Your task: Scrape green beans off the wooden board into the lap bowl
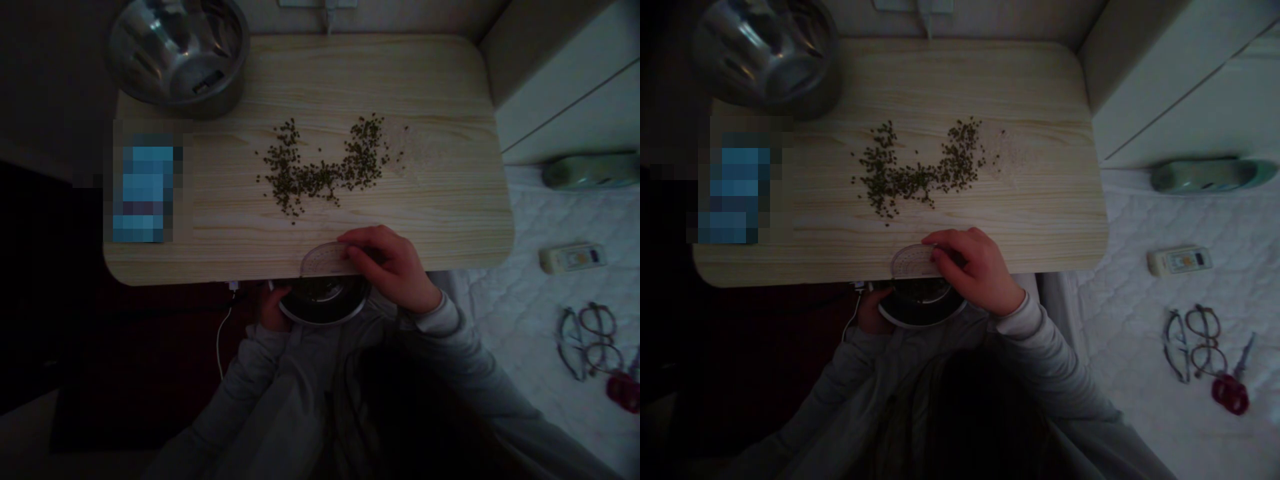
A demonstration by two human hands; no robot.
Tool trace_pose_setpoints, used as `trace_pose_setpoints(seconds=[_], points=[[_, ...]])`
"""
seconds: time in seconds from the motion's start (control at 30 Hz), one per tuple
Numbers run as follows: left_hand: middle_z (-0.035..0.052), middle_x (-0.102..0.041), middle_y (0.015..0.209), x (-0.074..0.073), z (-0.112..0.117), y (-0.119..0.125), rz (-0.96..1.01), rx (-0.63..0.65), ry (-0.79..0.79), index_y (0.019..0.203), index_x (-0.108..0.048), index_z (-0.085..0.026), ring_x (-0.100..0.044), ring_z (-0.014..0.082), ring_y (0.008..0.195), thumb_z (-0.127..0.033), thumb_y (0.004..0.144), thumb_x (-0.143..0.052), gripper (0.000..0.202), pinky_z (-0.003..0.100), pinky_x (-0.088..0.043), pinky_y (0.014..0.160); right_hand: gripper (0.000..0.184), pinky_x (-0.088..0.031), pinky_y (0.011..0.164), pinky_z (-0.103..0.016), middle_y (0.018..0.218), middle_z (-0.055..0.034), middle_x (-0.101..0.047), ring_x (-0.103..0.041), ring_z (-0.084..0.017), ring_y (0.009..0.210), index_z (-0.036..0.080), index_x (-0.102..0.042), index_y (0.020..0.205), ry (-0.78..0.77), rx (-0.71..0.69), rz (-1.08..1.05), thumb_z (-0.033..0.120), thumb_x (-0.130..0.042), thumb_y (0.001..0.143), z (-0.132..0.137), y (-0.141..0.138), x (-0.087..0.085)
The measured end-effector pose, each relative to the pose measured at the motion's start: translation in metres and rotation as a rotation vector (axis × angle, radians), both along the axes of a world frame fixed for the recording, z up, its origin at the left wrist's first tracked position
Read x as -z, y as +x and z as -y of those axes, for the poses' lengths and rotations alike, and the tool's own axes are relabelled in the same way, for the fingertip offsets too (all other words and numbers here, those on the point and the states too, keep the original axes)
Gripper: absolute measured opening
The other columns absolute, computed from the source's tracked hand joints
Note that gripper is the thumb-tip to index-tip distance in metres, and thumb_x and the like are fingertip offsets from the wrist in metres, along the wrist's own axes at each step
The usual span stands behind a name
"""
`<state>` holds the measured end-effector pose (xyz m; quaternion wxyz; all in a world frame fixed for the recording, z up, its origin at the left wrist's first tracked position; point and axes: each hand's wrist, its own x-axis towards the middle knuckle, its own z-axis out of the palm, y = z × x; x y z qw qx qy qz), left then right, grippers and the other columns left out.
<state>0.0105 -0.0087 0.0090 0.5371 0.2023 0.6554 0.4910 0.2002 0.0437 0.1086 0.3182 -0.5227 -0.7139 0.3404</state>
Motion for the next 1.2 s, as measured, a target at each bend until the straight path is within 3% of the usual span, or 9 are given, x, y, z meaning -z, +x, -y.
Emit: trace_pose_setpoints(seconds=[0.33, 0.63, 1.2], points=[[-0.0002, -0.062, 0.056, -0.002, -0.002, 0.002, 0.142, -0.023, -0.102, 0.052, -0.060, -0.019, -0.059, 0.0183, 0.068, -0.023, 0.053, -0.058, 0.005, 0.032, -0.044, 0.069, 0.022, -0.042, 0.069, -0.029, 0.078, -0.0027, -0.060, -0.053, -0.014, 0.074, 0.020, -0.055, 0.094, -0.004, 0.003, -0.004, 0.026, -0.043, 0.076, 0.000, 0.000, 0.000], [-0.0010, -0.060, 0.053, 0.002, -0.001, 0.001, 0.094, -0.048, -0.069, 0.053, -0.060, -0.018, -0.059, 0.0194, 0.069, -0.024, 0.050, -0.060, 0.007, 0.032, -0.044, 0.068, 0.022, -0.042, 0.068, -0.029, 0.080, -0.0030, -0.060, -0.054, -0.014, 0.074, 0.020, -0.055, 0.094, -0.004, 0.003, -0.003, 0.026, -0.043, 0.076, 0.000, 0.000, -0.001], [0.0008, -0.062, 0.064, -0.008, -0.007, 0.005, 0.121, -0.009, -0.015, 0.062, -0.061, -0.019, -0.058, 0.0205, 0.076, -0.021, 0.051, -0.058, 0.011, 0.033, -0.043, 0.071, 0.022, -0.042, 0.069, -0.029, 0.081, -0.0030, -0.060, -0.053, -0.014, 0.075, 0.020, -0.055, 0.094, 0.012, -0.015, 0.014, 0.025, -0.043, 0.076, -0.001, 0.001, -0.001]])
